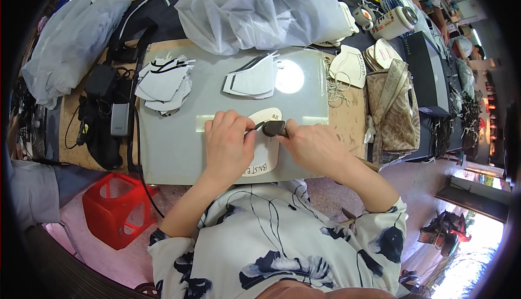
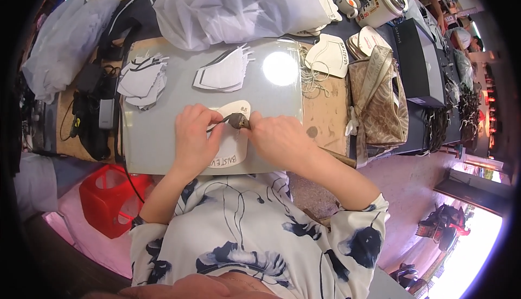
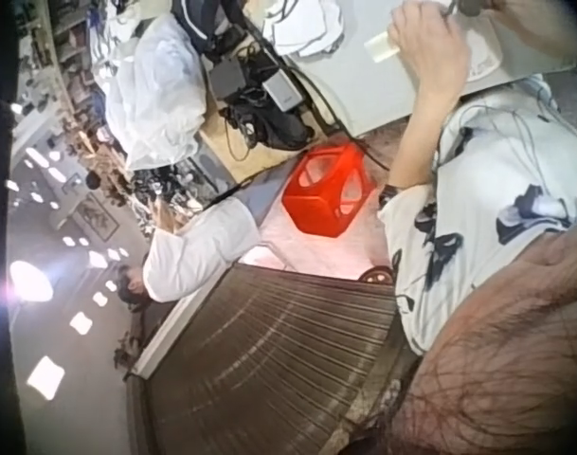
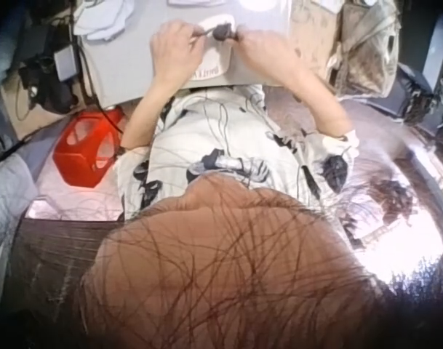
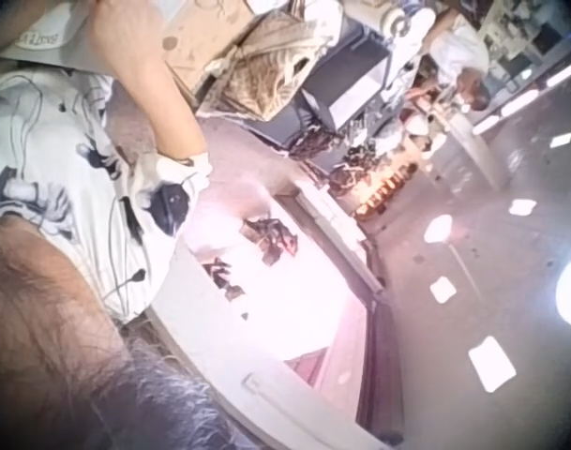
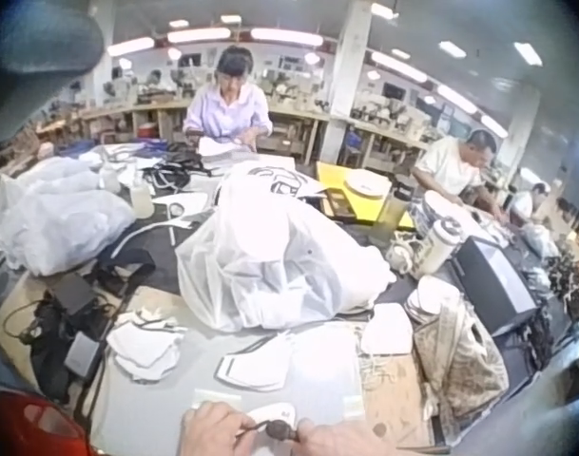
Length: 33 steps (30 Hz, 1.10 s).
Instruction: Hammering and assembling shoe components on a workbench in a factory.
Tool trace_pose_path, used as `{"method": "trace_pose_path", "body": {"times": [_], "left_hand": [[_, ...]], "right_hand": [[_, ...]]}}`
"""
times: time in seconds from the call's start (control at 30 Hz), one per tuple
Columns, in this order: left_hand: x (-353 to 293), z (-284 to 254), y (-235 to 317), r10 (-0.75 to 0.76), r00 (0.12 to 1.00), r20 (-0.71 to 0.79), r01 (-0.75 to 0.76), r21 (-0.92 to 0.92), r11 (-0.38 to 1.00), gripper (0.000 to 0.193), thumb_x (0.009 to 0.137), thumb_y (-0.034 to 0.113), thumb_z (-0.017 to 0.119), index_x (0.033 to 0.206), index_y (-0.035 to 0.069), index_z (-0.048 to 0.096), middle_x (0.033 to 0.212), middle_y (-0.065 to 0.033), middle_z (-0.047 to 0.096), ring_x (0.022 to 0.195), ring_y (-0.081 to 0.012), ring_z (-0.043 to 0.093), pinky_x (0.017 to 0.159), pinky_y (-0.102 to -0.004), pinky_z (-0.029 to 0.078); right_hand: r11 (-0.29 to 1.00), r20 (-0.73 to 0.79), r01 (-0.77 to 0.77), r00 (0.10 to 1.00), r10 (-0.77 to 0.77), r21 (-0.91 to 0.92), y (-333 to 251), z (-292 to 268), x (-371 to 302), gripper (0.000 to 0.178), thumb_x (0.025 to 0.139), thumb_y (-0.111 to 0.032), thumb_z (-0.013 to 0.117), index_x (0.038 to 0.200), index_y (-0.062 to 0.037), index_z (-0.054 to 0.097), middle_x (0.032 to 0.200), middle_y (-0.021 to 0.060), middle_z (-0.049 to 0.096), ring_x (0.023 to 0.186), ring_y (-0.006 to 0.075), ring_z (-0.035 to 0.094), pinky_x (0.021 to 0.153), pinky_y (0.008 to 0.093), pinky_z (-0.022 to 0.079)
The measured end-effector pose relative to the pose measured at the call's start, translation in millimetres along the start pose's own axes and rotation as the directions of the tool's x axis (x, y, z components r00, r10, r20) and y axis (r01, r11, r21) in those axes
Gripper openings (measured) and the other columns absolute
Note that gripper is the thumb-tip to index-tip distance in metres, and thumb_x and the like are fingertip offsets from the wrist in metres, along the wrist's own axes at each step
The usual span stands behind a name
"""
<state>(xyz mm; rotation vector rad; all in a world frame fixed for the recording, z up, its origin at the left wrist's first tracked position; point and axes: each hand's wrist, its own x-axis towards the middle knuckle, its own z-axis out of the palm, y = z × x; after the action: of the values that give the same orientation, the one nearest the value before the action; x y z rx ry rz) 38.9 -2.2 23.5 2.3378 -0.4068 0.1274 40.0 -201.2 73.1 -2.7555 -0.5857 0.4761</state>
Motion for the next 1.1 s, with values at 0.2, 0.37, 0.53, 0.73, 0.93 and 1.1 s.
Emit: {"method": "trace_pose_path", "body": {"times": [0.2,0.37,0.53,0.73,0.93,1.1], "left_hand": [[1.5,5.2,3.0,0.019,0.999,0.026,-0.021,0.067,0.998,0.014,0.075,0.006,0.07,0.087,0.01,0.063,0.089,-0.0027,0.056,0.091,-0.023,0.053,0.081,-0.0383,0.034],[2.2,7.6,3.5,-0.041,0.999,0.017,0.041,0.005,0.999,0.016,0.076,0.005,0.07,0.09,0.01,0.064,0.092,-0.002,0.057,0.092,-0.0224,0.053,0.083,-0.0377,0.033],[1.8,10.0,2.8,0.028,1.0,-0.014,-0.028,-0.003,1.0,0.016,0.077,0.003,0.068,0.091,0.01,0.065,0.089,-0.0016,0.06,0.09,-0.0223,0.055,0.082,-0.0375,0.033],[-3.9,14.6,-0.1,0.053,0.997,-0.059,-0.055,-0.036,0.998,0.018,0.077,0.002,0.067,0.094,0.009,0.068,0.086,-0.0008,0.061,0.087,-0.0219,0.056,0.081,-0.0371,0.034],[-12.4,22.4,-1.6,0.203,0.973,-0.114,-0.191,0.113,0.975,0.021,0.076,0.003,0.067,0.096,0.007,0.071,0.09,-0.0016,0.06,0.088,-0.0217,0.055,0.079,-0.0377,0.037],[-11.7,22.5,-0.3,0.266,0.957,-0.118,-0.241,0.19,0.952,0.022,0.075,0.004,0.069,0.097,0.005,0.072,0.089,-0.0024,0.059,0.086,-0.0221,0.055,0.078,-0.0373,0.039]], "right_hand": [[1.0,-0.026,-0.003,1.0,0.004,0.009,3.6,3.4,-1.5,0.03,0.094,-0.029,0.06,0.086,-0.0011,0.052,0.055,0.0157,0.058,0.051,0.0354,0.061,0.045,0.0451,0.045],[1.0,-0.051,0.009,0.999,-0.008,0.026,4.9,3.9,-2.4,0.031,0.094,-0.03,0.06,0.085,-0.0007,0.053,0.055,0.0159,0.058,0.051,0.0354,0.062,0.046,0.0453,0.045],[0.999,0.066,-0.034,0.997,0.032,0.036,5.6,-10.8,1.3,0.037,0.097,-0.033,0.054,0.083,0.0014,0.054,0.063,0.0189,0.063,0.061,0.0388,0.065,0.055,0.0462,0.05],[1.0,0.076,-0.029,0.997,0.03,-0.011,6.6,-15.2,4.7,0.037,0.096,-0.034,0.055,0.083,0.0008,0.054,0.062,0.0176,0.063,0.061,0.0382,0.065,0.054,0.0456,0.05],[0.998,0.11,-0.061,0.992,0.06,0.0,8.8,-13.5,4.9,0.036,0.096,-0.034,0.056,0.082,-0.0002,0.053,0.061,0.0177,0.062,0.058,0.0376,0.064,0.052,0.0457,0.049],[0.998,0.04,-0.028,0.999,0.026,0.048,12.0,-20.8,6.5,0.036,0.096,-0.034,0.055,0.083,-0.0009,0.052,0.059,0.0159,0.061,0.054,0.0358,0.062,0.048,0.0442,0.047]]}}
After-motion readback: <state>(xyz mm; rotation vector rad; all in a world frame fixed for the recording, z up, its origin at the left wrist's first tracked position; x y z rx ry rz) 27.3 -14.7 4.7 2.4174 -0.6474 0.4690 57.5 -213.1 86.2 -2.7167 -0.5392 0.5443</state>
